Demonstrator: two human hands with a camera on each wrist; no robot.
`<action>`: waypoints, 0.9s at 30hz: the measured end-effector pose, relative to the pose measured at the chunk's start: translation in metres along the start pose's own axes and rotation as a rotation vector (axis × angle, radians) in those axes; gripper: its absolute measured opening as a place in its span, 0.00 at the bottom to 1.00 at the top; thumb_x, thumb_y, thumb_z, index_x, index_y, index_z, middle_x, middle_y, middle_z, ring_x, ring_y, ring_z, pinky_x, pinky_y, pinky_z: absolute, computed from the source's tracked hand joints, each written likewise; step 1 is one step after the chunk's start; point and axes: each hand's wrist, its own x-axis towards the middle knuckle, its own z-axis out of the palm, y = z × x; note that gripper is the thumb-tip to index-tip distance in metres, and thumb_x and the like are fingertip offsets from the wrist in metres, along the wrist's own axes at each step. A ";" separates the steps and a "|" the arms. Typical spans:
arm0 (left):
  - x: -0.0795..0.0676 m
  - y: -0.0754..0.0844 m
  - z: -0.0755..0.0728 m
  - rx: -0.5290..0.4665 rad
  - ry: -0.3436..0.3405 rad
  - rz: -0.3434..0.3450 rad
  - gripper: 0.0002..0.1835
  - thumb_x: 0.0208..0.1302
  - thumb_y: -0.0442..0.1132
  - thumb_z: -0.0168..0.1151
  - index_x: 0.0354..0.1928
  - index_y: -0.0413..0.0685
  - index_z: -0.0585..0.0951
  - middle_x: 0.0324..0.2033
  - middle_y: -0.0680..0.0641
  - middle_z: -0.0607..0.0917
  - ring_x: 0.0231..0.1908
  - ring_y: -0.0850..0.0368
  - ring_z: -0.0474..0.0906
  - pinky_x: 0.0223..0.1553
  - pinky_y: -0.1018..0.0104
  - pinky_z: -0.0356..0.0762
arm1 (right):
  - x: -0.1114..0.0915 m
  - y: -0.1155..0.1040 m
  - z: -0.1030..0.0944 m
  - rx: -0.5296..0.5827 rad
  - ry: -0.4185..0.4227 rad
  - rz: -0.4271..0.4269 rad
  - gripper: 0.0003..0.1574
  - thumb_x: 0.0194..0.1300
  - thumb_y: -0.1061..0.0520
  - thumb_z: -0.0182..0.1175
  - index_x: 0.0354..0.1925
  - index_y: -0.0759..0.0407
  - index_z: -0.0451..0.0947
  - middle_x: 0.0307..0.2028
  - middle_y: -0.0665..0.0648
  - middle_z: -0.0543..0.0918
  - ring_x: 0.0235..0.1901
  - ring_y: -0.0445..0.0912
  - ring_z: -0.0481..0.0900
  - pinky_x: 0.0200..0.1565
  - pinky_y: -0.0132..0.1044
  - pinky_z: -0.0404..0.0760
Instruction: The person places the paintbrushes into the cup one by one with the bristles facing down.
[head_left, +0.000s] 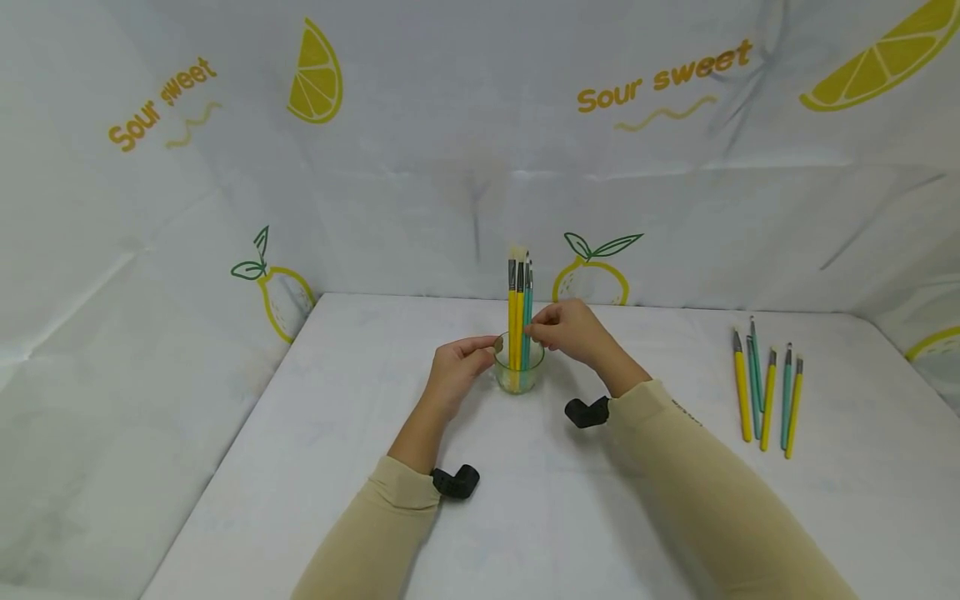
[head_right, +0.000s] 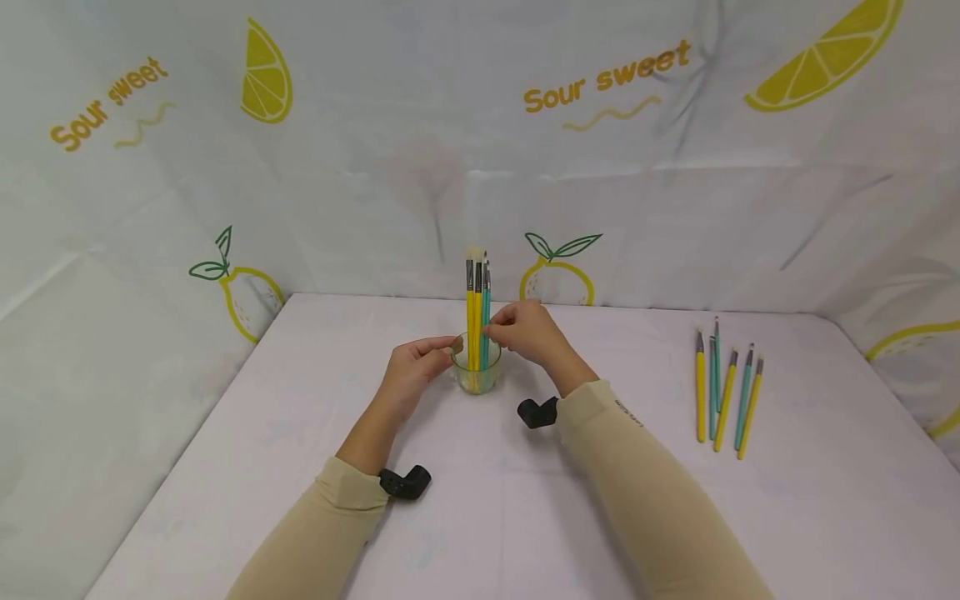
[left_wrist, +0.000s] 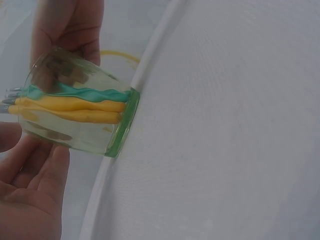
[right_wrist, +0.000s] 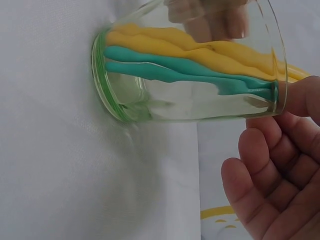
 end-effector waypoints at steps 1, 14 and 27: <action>0.000 0.000 0.000 0.001 0.002 0.000 0.14 0.65 0.38 0.61 0.49 0.43 0.86 0.49 0.47 0.85 0.50 0.57 0.80 0.56 0.65 0.79 | 0.000 0.000 0.000 -0.001 0.001 0.002 0.18 0.66 0.44 0.61 0.43 0.55 0.85 0.33 0.54 0.83 0.34 0.50 0.78 0.38 0.37 0.79; -0.001 -0.001 0.000 0.007 0.000 0.000 0.14 0.65 0.39 0.60 0.49 0.44 0.86 0.50 0.48 0.86 0.51 0.57 0.80 0.57 0.64 0.79 | -0.002 -0.001 0.001 0.014 0.000 0.008 0.19 0.65 0.43 0.61 0.43 0.55 0.85 0.31 0.54 0.83 0.33 0.49 0.79 0.39 0.37 0.80; -0.001 0.001 0.001 0.000 0.006 0.001 0.14 0.65 0.37 0.60 0.49 0.42 0.85 0.50 0.47 0.86 0.49 0.59 0.80 0.55 0.66 0.80 | -0.012 0.024 -0.026 0.035 0.038 0.038 0.25 0.66 0.40 0.60 0.49 0.58 0.83 0.43 0.63 0.85 0.38 0.51 0.81 0.48 0.47 0.84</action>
